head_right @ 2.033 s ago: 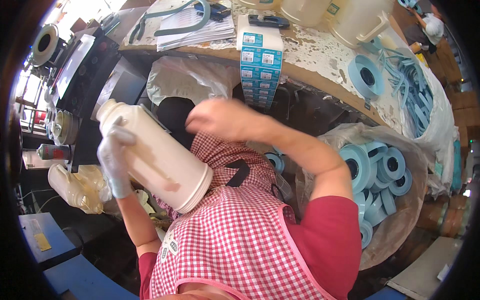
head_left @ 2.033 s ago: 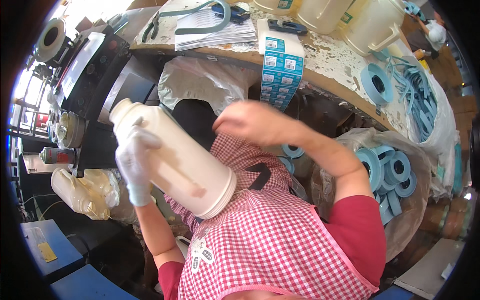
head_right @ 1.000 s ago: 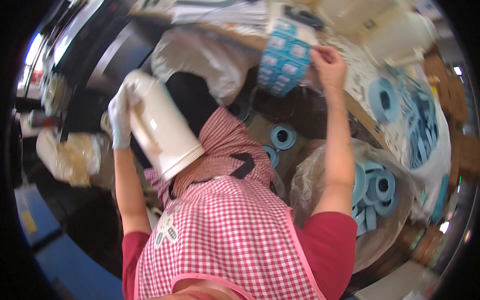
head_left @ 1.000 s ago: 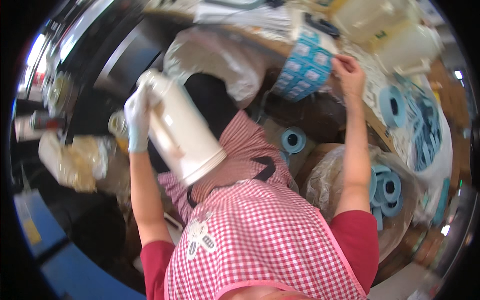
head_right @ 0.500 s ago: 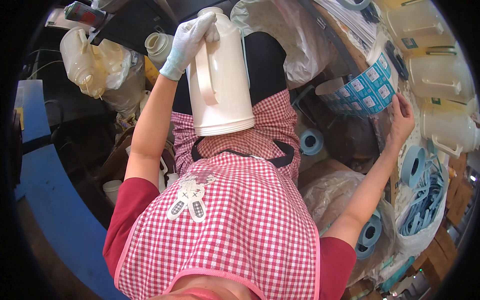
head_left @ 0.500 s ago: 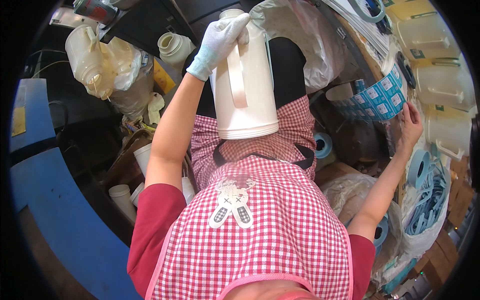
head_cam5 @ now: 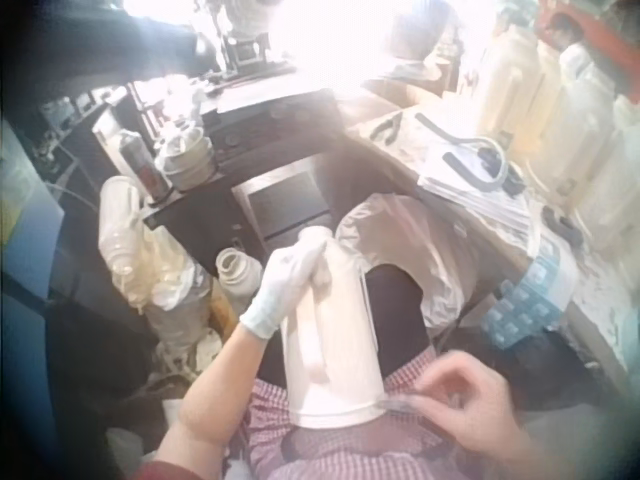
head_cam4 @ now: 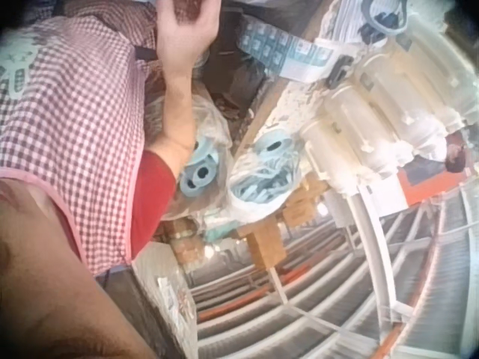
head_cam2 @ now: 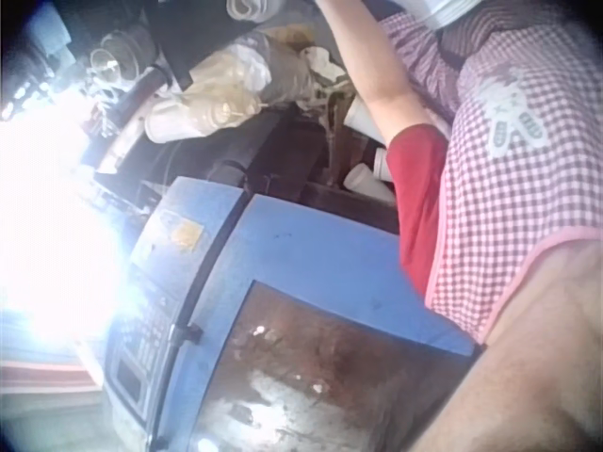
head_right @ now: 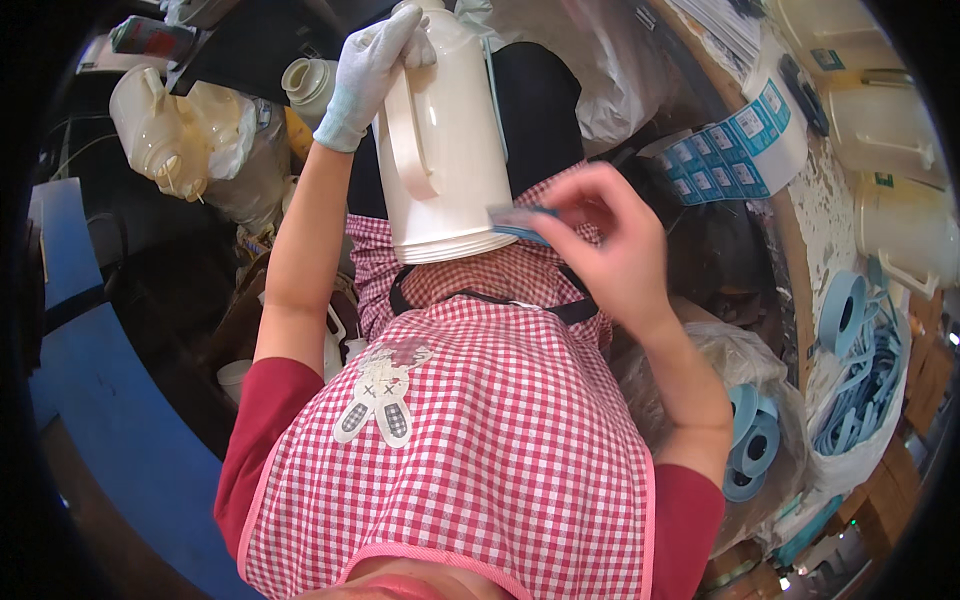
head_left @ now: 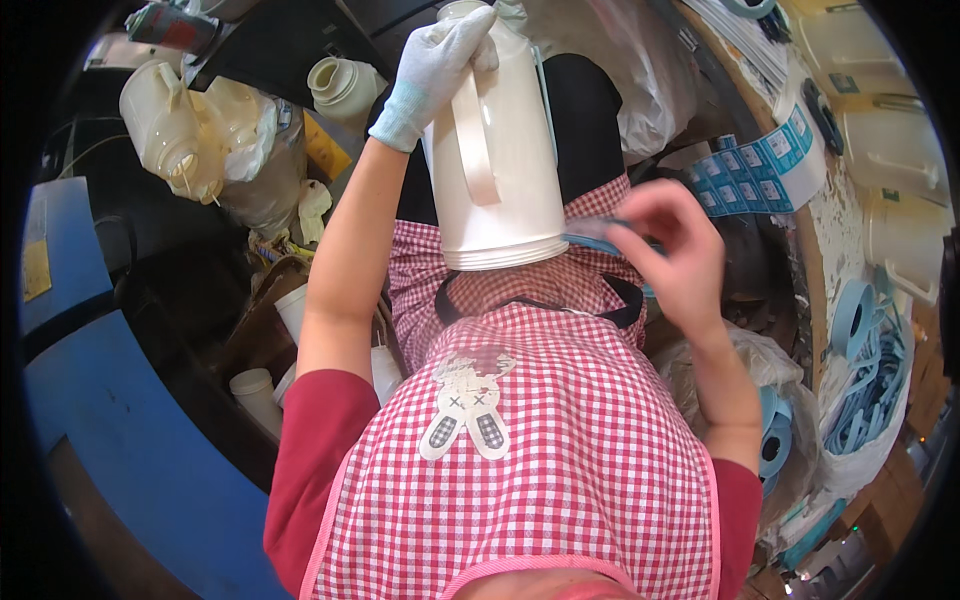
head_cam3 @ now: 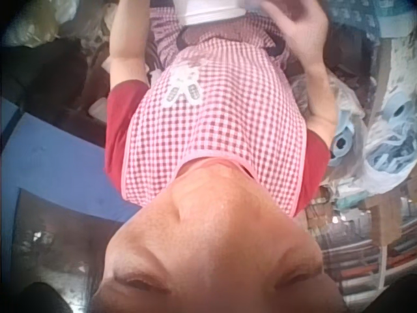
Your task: The person assembles white plastic pitchers by attaching light blue handles and applying blue labels. They repeatedly pick up pitchers, attach handles, wipe the surfaces, and affix labels before placing the finished units on the table.
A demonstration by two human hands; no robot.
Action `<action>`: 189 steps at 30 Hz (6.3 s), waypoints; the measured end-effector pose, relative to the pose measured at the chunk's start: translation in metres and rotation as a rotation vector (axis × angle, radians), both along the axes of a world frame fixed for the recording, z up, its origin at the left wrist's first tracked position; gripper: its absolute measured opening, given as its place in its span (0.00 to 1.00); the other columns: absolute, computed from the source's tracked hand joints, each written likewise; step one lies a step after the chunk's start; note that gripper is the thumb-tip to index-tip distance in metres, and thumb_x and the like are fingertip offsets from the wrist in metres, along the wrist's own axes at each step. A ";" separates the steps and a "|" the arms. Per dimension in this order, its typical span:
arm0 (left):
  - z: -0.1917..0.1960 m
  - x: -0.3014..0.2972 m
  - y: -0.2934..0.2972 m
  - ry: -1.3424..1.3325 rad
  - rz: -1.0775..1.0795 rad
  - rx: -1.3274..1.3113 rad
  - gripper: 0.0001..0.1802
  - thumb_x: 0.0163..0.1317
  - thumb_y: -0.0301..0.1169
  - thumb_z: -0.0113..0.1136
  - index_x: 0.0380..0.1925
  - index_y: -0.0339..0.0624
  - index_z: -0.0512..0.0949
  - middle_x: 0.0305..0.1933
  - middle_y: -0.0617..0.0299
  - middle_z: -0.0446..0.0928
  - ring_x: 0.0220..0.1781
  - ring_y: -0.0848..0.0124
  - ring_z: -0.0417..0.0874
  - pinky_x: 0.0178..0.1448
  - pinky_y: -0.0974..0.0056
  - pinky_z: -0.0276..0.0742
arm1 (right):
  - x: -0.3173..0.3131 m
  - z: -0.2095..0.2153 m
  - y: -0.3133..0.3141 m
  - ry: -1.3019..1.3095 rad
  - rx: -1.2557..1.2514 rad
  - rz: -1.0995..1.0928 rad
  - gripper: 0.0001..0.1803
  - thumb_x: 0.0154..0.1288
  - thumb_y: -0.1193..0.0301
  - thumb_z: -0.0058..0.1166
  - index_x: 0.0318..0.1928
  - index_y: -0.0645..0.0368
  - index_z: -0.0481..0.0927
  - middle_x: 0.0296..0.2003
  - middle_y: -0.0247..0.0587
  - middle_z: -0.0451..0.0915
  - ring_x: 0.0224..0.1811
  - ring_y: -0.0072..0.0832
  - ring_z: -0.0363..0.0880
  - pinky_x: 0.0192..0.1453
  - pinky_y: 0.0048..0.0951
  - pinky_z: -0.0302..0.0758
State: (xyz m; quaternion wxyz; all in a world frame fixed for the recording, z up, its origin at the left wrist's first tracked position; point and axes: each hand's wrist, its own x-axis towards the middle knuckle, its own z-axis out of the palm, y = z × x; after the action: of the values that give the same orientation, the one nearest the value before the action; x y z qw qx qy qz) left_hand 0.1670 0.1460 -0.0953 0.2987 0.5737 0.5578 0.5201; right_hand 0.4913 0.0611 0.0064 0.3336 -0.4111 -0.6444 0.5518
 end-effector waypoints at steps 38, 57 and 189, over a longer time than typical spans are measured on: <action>0.120 0.020 -0.047 -0.378 -0.126 0.141 0.26 0.84 0.41 0.48 0.73 0.38 0.69 0.75 0.57 0.70 0.72 0.66 0.76 0.72 0.63 0.76 | -0.019 -0.004 0.079 0.688 -0.278 -0.142 0.32 0.75 0.52 0.59 0.67 0.63 0.71 0.51 0.42 0.83 0.47 0.25 0.83 0.49 0.29 0.82; 0.096 0.208 0.008 -0.074 -0.624 -0.071 0.25 0.82 0.30 0.48 0.74 0.30 0.67 0.71 0.50 0.74 0.75 0.63 0.74 0.80 0.59 0.65 | 0.334 0.094 0.036 0.640 0.634 -1.093 0.29 0.82 0.45 0.49 0.24 0.44 0.60 0.14 0.23 0.60 0.14 0.17 0.59 0.18 0.22 0.54; 0.018 0.000 -0.003 -0.422 -0.232 0.094 0.30 0.85 0.45 0.44 0.24 0.38 0.77 0.27 0.55 0.83 0.36 0.68 0.85 0.62 0.58 0.80 | -0.027 0.002 0.033 -0.065 -0.576 0.183 0.14 0.66 0.72 0.73 0.47 0.61 0.83 0.40 0.33 0.87 0.37 0.15 0.85 0.34 0.15 0.81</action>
State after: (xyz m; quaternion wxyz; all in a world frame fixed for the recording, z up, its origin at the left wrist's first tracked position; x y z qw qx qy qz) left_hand 0.1673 0.1434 -0.0769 0.4392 0.5262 0.3884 0.6160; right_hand 0.4644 0.0938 0.0083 0.1315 -0.4466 -0.5060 0.7261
